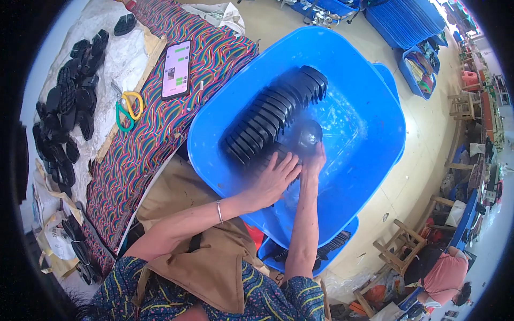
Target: The person assembles black sandals by hand, picking up soles and straps from a table and a blue bin. They insert the straps into the soles and stack the finished sandals.
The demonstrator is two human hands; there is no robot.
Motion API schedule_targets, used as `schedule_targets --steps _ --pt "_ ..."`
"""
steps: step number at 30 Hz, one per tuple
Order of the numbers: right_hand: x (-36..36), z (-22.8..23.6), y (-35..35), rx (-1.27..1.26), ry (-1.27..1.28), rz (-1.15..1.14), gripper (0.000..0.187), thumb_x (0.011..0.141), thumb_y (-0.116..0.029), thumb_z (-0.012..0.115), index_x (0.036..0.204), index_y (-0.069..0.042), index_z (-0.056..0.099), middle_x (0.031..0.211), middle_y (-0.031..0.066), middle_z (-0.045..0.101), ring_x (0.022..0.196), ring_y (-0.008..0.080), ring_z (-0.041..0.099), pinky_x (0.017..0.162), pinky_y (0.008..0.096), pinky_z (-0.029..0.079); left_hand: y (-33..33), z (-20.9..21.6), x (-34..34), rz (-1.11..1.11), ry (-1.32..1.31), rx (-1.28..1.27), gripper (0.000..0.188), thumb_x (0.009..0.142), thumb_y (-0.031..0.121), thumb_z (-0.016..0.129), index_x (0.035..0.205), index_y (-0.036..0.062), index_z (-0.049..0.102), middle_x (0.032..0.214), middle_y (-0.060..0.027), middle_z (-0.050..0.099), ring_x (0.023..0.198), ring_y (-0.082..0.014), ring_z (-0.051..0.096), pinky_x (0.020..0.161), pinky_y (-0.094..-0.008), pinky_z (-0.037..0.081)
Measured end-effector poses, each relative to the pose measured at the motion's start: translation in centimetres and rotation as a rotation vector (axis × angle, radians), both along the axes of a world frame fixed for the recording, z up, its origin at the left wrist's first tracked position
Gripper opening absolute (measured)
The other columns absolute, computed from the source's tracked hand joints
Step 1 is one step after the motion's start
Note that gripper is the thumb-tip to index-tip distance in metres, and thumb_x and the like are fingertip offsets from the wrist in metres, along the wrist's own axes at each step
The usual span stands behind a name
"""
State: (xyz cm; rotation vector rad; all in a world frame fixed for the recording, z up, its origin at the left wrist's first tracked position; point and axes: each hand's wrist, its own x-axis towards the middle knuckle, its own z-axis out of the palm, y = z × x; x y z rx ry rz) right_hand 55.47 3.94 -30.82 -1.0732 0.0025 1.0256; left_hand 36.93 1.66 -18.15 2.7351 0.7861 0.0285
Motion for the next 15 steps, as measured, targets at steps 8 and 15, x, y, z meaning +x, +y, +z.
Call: schedule_targets --steps 8,15 --pt "0.3 1.7 -0.1 0.022 -0.044 -0.118 0.039 0.100 -0.020 0.043 0.132 0.001 0.054 0.124 0.0132 0.064 0.108 0.0269 0.064 0.091 0.0402 0.052 -0.2 0.0 0.0 0.035 0.041 0.060 0.097 0.071 0.038 0.083 0.148 0.0022 0.034 0.150 -0.0167 0.033 0.143 -0.0313 0.029 0.113 -0.0599 0.021" --pt "3.3 0.8 0.5 -0.322 -0.344 0.667 0.034 0.097 -0.019 0.049 0.118 0.002 0.066 0.099 0.0085 0.070 0.081 0.0175 0.062 0.071 0.0315 0.051 -0.7 -0.2 0.0 0.055 0.060 0.093 0.098 0.073 0.037 0.081 0.149 0.0014 0.032 0.152 -0.0154 0.032 0.145 -0.0294 0.027 0.114 -0.0607 0.018"
